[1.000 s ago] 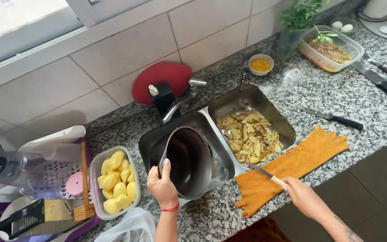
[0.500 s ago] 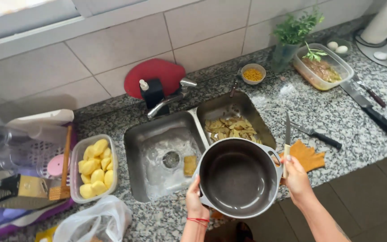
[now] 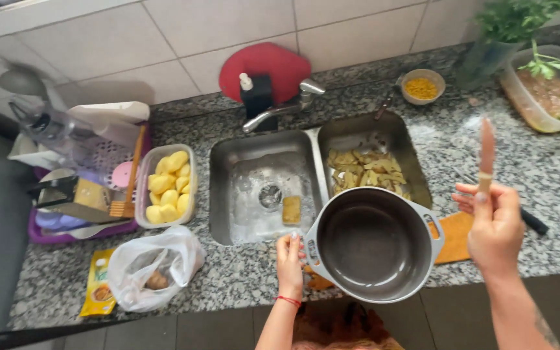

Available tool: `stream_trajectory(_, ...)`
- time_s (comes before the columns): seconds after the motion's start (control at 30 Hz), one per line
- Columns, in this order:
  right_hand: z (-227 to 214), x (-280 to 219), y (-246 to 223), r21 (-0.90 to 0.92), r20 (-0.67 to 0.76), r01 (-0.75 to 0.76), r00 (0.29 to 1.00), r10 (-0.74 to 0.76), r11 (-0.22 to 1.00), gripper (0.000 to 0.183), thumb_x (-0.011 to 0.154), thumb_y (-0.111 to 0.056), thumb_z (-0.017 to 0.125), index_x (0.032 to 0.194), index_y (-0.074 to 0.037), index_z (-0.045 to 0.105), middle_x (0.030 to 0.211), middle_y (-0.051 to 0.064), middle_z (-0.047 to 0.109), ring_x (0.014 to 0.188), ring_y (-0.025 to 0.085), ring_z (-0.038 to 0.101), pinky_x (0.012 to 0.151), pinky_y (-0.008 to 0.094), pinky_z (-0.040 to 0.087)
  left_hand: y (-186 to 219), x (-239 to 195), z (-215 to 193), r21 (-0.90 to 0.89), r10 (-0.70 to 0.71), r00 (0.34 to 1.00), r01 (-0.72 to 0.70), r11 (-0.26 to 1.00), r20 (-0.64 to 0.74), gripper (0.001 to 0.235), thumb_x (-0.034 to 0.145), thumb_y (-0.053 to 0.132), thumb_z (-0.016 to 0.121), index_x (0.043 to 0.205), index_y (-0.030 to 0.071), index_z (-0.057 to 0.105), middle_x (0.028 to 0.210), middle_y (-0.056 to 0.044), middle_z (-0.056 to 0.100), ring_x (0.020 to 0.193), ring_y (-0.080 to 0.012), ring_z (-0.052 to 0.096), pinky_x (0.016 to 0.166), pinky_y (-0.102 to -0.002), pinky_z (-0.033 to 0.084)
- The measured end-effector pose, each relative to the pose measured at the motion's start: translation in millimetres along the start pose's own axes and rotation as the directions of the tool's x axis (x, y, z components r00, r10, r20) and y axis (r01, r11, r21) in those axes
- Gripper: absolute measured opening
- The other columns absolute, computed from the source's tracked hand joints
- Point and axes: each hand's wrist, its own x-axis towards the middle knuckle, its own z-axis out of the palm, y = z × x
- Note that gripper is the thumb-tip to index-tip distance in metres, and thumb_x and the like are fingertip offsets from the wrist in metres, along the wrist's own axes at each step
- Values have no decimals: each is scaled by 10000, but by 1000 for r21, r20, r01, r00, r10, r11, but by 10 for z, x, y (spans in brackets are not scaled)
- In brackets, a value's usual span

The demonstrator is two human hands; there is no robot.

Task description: The person peels potatoes over a kitchen sink using a peeler, then washes a pot with a sponge under running water. Afterward, they cut the peeled potatoes into smaller pieces with a knife and place them into the pot.

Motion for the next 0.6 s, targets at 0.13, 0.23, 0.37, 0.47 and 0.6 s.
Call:
stream_trajectory(0.13,356,26,-596,10,136,98,986,-99,995,183,1085,-96,393,1241,-18,447,966,153,625,742,251,619,766,320,452,201,209,-357,291,349,927,-299,909,-137,293,666,6,582,918,152,553,600,47,471,562,-103,478,644,-254,428)
stream_trajectory(0.23,825,85,-179,-282,259,261,947,-188,923,296,929,-72,512,1218,-53,571,1101,147,617,982,331,557,878,409,384,804,132,-565,478,429,824,-565,673,370,772,637,119,621,1347,116,318,1363,-155,395,1278,-365,328,1081,-457,219)
stream_trajectory(0.37,1252,-162,-369,-253,342,138,938,-44,958,331,989,-266,433,1204,-99,621,1198,70,613,1144,236,518,953,351,353,1245,487,-1105,772,137,924,-375,513,358,800,702,270,669,1395,326,273,1523,28,239,1418,-344,37,1042,-671,1)
stream_trajectory(0.47,1522,-231,-490,-292,316,-46,938,142,955,258,979,-281,490,1074,-110,658,922,38,671,773,214,685,759,302,413,1065,1423,-1889,720,618,742,-576,386,262,348,696,213,696,1035,154,646,1196,-67,622,1113,-230,561,973,-349,381)
stream_trajectory(0.6,1802,-358,-290,-217,187,-234,943,276,948,200,962,-152,549,1128,-41,551,879,123,664,763,241,616,725,352,419,1241,2020,-2643,980,555,828,-169,100,86,453,644,208,575,1091,273,605,1000,-12,613,871,-301,574,721,-452,467)
